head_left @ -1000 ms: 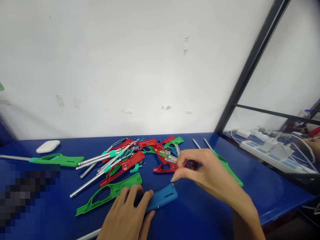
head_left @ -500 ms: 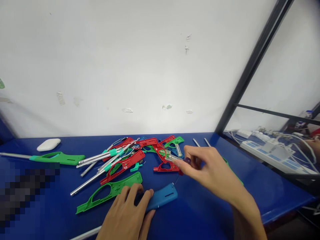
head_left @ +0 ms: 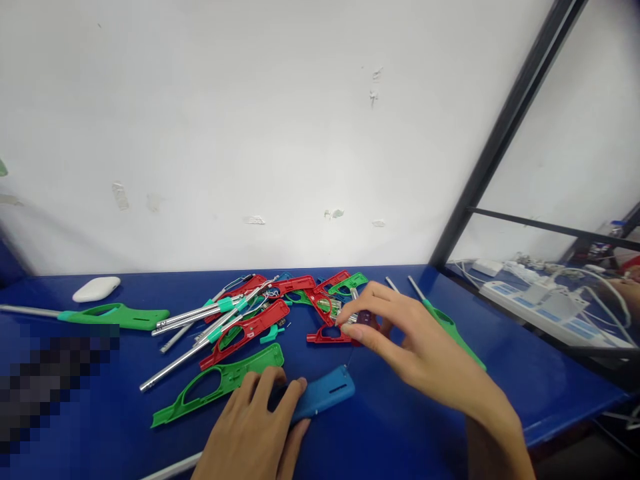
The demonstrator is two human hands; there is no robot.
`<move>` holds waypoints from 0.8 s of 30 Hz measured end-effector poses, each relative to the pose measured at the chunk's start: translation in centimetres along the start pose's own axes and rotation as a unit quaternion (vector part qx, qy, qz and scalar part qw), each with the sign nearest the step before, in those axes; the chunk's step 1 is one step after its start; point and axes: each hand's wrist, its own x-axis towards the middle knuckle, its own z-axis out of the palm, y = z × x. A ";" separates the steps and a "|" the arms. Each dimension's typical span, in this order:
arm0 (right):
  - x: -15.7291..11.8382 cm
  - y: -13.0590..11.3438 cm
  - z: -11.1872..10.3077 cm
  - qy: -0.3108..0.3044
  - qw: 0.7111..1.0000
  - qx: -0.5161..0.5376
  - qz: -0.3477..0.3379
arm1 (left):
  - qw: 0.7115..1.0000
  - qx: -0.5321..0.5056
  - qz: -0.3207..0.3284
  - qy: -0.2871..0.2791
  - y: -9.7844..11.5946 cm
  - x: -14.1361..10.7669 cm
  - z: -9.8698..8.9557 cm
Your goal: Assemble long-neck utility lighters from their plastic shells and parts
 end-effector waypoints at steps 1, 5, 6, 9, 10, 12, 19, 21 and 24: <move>-0.1 0.0 -0.1 -0.006 1.000 0.005 -0.008 | 1.000 0.001 0.000 0.002 0.0 -0.1 0.0; -0.3 0.2 -0.2 -0.032 0.999 0.016 0.018 | 1.000 0.004 0.008 0.001 0.0 -0.2 0.2; -0.3 0.3 -0.2 -0.038 0.999 0.018 0.030 | 1.000 0.003 0.014 -0.001 0.0 -0.1 0.2; -0.4 0.6 -0.2 -0.045 0.998 0.024 0.046 | 1.000 0.001 0.015 0.000 0.0 0.0 0.1; -0.4 0.7 -0.2 -0.047 0.997 0.027 0.049 | 1.000 0.001 0.010 0.002 0.1 0.1 0.1; -0.5 0.8 -0.2 -0.046 0.997 0.029 0.055 | 1.000 -0.001 0.003 0.006 0.1 0.1 0.0; -0.6 1.1 -0.2 -0.041 0.997 0.035 0.055 | 1.000 0.003 0.010 0.013 0.0 0.0 0.1; -0.6 1.0 -0.3 -0.046 0.997 0.036 0.055 | 1.000 0.004 0.010 0.015 0.0 0.0 0.0; -0.5 0.9 -0.4 -0.043 0.998 0.024 0.034 | 1.000 -0.004 0.009 0.014 0.0 0.1 0.0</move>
